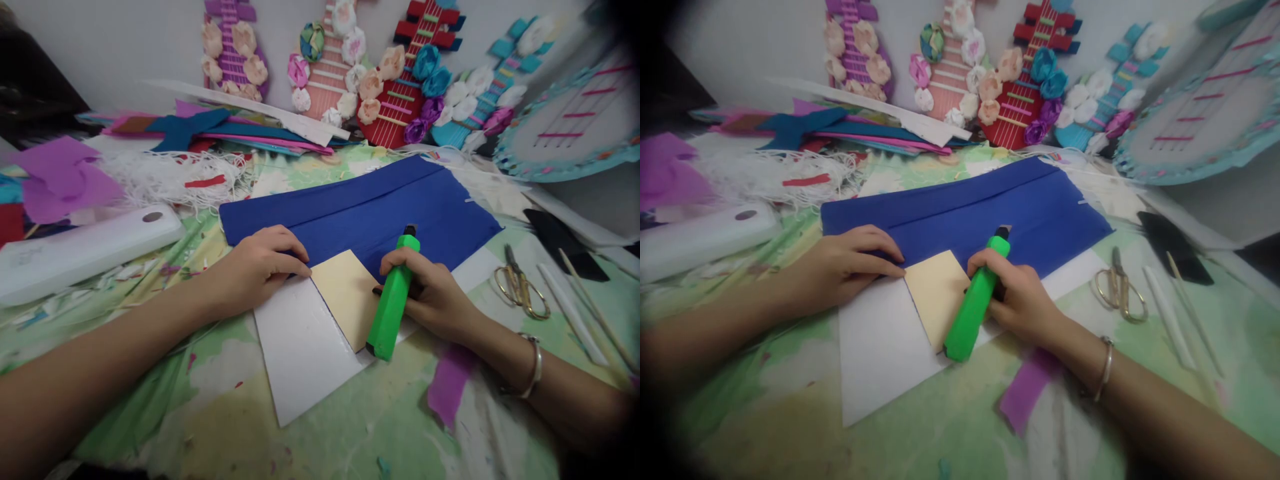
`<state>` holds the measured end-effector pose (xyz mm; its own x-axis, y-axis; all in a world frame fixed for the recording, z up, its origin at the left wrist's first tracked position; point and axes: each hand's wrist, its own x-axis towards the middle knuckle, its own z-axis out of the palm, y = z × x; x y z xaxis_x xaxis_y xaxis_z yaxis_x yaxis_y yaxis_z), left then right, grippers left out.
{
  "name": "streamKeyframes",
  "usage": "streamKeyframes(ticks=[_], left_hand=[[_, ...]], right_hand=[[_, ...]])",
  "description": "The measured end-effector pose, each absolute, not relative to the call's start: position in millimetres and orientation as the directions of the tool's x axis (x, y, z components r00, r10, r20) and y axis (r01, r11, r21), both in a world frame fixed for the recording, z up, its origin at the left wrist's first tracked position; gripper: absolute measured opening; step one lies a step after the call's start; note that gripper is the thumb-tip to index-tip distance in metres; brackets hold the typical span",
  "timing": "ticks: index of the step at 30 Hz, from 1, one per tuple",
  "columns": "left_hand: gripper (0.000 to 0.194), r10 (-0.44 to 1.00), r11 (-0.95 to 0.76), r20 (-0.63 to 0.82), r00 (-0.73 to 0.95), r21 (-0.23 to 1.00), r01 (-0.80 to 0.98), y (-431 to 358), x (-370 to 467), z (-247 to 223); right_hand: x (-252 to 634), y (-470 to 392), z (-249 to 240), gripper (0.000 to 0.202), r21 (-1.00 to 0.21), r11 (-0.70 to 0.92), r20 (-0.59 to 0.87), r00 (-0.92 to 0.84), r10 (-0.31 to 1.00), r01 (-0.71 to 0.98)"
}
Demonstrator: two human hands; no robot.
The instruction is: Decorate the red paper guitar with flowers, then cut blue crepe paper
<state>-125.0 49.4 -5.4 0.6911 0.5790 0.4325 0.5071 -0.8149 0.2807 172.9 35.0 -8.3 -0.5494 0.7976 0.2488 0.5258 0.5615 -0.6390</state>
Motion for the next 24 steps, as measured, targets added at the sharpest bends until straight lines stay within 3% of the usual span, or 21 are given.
streamKeyframes(ticks=[24], left_hand=[[0.031,0.582,-0.813,0.425,0.693,0.275,0.514,48.4,-124.8,-4.9]], right_hand=[[173.6,34.7,-7.6,0.031,-0.645,0.562,0.248,-0.555,0.794,0.517]])
